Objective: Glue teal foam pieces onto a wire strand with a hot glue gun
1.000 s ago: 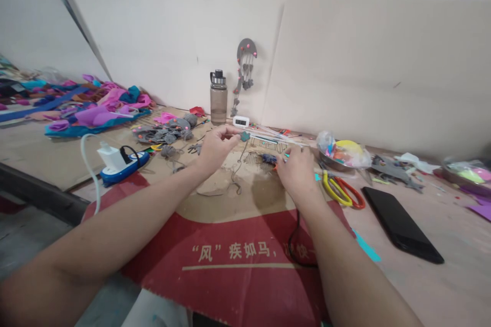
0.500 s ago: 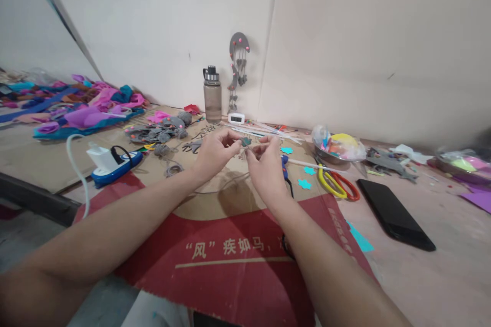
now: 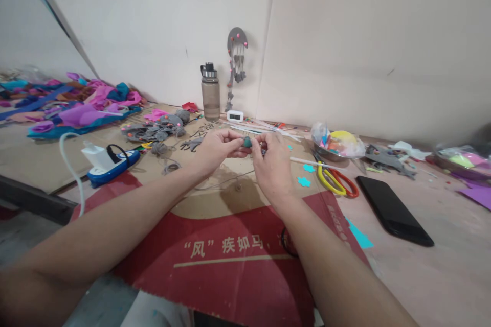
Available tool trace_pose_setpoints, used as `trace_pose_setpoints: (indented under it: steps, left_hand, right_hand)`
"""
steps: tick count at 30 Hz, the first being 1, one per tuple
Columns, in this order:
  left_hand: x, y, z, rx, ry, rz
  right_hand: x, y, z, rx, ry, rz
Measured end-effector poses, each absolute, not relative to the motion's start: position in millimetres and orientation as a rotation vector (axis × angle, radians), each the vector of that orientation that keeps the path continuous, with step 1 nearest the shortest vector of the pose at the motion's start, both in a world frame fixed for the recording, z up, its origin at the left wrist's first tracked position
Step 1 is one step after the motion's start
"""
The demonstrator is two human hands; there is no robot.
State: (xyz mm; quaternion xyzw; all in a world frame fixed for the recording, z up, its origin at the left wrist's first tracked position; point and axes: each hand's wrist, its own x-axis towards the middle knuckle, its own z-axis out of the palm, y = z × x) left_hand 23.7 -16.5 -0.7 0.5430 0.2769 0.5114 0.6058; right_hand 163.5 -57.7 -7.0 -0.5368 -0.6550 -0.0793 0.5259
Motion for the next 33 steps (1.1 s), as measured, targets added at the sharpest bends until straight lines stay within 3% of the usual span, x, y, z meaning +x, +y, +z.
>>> trace_pose_setpoints:
  steps: [33]
  left_hand:
    - [24.1, -14.7, -1.7, 1.215, 0.738, 1.13]
  right_hand:
    - [156.0, -63.4, -0.4, -1.389, -1.649, -0.181]
